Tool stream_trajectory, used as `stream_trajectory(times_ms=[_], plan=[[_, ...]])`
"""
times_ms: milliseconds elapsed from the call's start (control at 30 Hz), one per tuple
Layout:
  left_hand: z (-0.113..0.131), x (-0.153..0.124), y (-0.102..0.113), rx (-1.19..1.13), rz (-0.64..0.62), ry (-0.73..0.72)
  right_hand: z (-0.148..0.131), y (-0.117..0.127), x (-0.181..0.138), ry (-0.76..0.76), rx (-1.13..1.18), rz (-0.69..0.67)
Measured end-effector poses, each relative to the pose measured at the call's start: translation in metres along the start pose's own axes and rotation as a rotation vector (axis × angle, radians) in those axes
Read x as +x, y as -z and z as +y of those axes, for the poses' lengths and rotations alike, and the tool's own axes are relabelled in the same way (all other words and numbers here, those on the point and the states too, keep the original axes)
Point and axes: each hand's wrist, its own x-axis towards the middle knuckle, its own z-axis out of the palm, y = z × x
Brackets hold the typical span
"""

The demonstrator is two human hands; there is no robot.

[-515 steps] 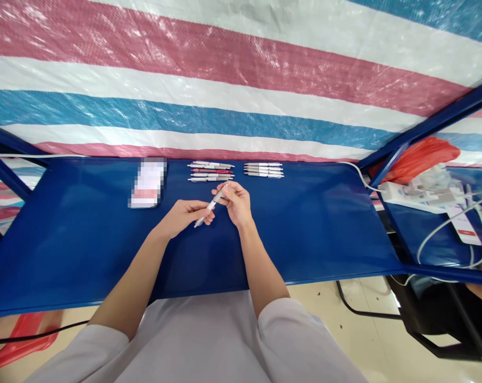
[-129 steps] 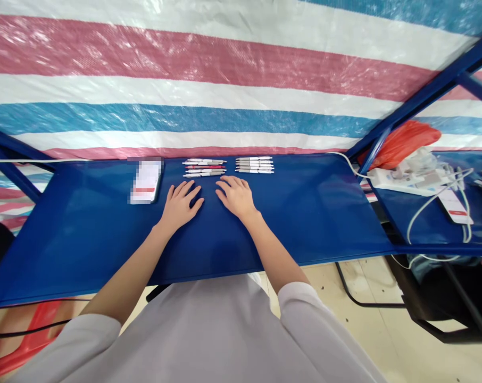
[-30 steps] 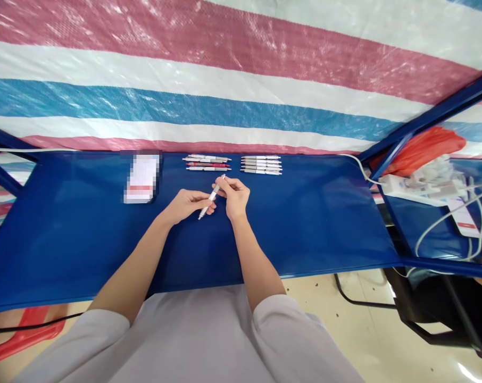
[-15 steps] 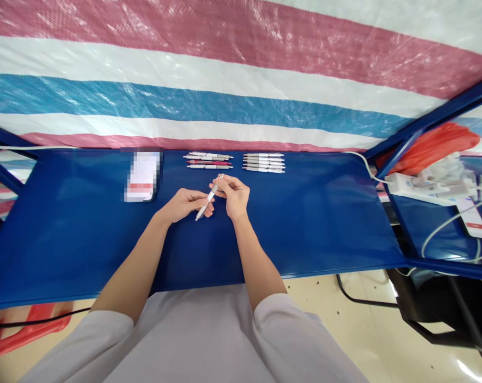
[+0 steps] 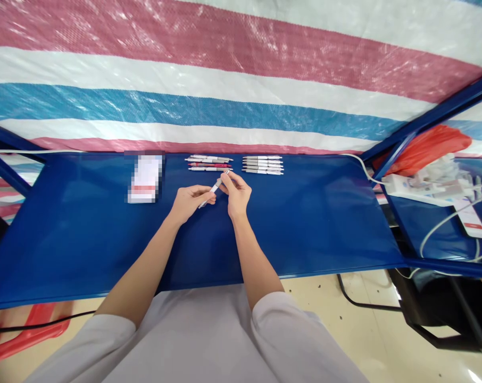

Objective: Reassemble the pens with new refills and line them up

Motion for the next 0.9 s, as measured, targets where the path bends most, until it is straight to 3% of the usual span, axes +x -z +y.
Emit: stream_trajectory(times_ms=[333,700,900], plan=[[0.006,-0.001,0.013,0.035,-0.217,0.081,-0.001,0.006,-0.001,-0.064,0.031,-0.096],[0.009,-0.002,0.002,0.229,-0.102,-0.032,0.000,0.004,0.001,-0.049,0.019,-0.061],[0.015,-0.008,0.011,0.016,-0.380,0.173,-0.004,0.004,-0.006,-0.054,0.030,-0.183]])
